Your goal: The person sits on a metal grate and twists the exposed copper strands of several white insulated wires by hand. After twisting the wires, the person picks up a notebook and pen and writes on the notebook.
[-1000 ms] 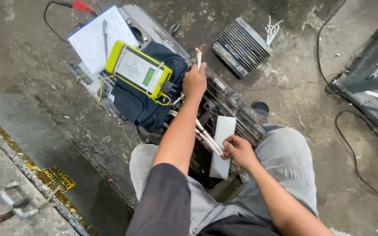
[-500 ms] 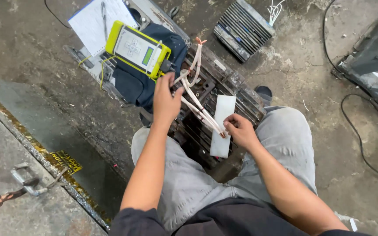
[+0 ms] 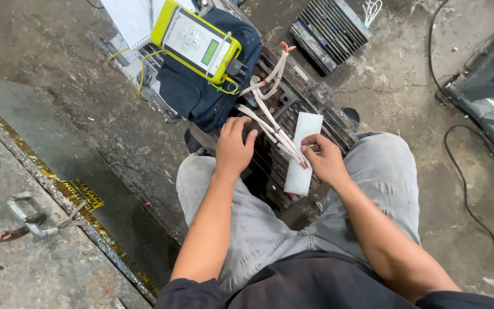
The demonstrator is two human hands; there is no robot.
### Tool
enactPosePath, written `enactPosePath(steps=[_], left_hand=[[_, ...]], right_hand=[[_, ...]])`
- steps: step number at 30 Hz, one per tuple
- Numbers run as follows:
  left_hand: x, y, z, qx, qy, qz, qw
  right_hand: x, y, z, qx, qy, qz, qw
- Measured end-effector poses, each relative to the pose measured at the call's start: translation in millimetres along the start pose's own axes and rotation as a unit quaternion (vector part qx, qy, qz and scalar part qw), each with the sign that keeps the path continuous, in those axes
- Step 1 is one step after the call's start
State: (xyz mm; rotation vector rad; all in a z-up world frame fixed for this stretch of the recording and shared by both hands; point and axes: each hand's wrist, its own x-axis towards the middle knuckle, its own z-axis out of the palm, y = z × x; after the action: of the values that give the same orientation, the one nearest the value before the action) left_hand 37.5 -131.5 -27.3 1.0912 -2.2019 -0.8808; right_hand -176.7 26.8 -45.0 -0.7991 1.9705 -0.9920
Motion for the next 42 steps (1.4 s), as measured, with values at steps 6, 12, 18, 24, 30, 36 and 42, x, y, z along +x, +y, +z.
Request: enactPosePath(steps=[6, 12, 18, 24, 30, 36, 42], left_hand=[[49, 8, 21, -0.036, 0.079, 0.060, 0.994], [81, -24, 63, 0.052, 0.124, 0.074, 0.988], [60, -16, 78, 0.117, 0.137, 0.042, 0.983], [64, -21, 83, 0.149, 0.127, 0.070, 0.978], [49, -17, 78, 0.136, 0.065, 0.076, 0.986], [54, 21, 35, 0.018, 0.016, -0.001, 1.000], [46, 20, 14, 0.004, 0.040, 0.011, 0.999]], right_hand=[[54, -88, 13, 0.163, -0.020, -0.175, 0.971], [123, -117, 38, 0.143, -0.043, -0.228, 0.962], [156, -91, 46, 0.072, -0.017, -0.138, 0.988], [197, -48, 51, 0.251, -0.056, -0.001, 0.966], [178, -57, 45, 0.335, -0.052, 0.008, 0.941], [130, -87, 14, 0.316, -0.070, -0.007, 0.946], [102, -69, 3, 0.324, -0.064, -0.030, 0.943]])
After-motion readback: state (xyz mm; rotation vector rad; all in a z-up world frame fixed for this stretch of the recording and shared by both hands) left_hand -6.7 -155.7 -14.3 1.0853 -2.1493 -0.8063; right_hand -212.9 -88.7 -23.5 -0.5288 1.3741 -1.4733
